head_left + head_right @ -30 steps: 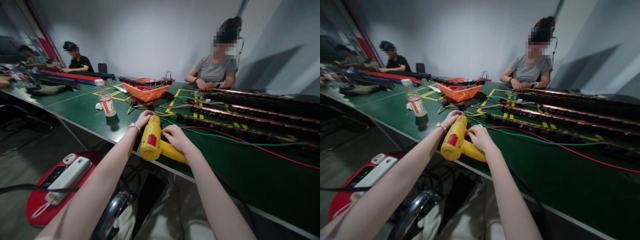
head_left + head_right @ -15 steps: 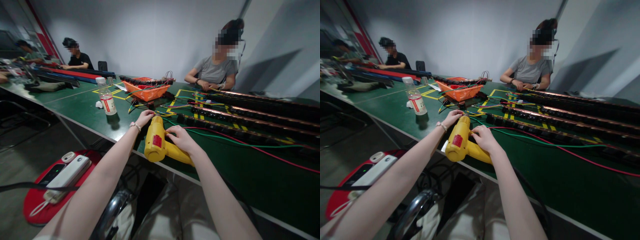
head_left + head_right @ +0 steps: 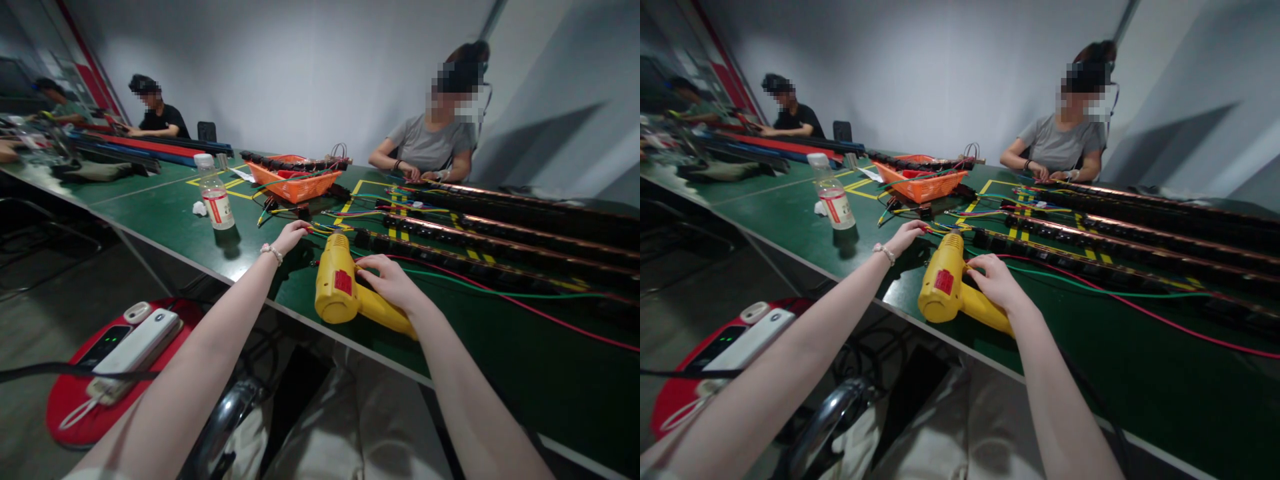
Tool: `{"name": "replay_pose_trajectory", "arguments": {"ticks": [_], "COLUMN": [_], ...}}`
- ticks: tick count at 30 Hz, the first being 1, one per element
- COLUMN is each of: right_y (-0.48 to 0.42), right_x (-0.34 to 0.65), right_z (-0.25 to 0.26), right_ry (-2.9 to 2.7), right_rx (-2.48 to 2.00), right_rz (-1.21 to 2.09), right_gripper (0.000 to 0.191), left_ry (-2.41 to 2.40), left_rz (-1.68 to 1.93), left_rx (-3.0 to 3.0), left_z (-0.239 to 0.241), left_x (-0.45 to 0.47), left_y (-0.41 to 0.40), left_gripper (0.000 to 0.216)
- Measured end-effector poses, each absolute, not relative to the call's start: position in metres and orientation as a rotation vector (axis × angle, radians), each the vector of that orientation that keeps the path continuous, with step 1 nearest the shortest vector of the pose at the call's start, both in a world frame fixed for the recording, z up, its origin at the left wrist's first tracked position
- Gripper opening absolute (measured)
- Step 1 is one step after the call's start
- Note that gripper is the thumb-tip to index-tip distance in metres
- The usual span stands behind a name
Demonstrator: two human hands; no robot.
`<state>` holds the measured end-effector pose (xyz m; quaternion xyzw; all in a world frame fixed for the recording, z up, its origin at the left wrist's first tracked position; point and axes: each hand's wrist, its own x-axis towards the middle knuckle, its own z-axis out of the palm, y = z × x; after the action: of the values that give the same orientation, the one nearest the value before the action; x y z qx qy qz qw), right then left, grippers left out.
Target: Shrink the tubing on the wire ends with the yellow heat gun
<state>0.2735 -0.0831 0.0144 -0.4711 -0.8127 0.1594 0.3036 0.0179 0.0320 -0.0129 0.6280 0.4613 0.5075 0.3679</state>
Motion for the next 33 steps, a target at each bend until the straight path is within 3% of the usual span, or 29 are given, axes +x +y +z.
{"name": "replay_pose_trajectory", "arguments": {"ticks": [16,33], "right_y": [-0.089,-0.087], "right_x": [0.288,0.220], "right_z": [0.020,0.014], "right_ry": [-2.101,-2.253], "right_rx": [-1.461,-1.262], "right_rz": [0.429,0.359], "right_gripper": [0.021,0.020], "left_ry": [1.245,1.192], "left_rz": [1.300,1.389], "left_rx": [1.600,1.533], "left_z": [-0.013,-0.013], "left_x": [0.019,0.020], "left_y": [0.033,0.038], "left_gripper": [0.029,0.034]}}
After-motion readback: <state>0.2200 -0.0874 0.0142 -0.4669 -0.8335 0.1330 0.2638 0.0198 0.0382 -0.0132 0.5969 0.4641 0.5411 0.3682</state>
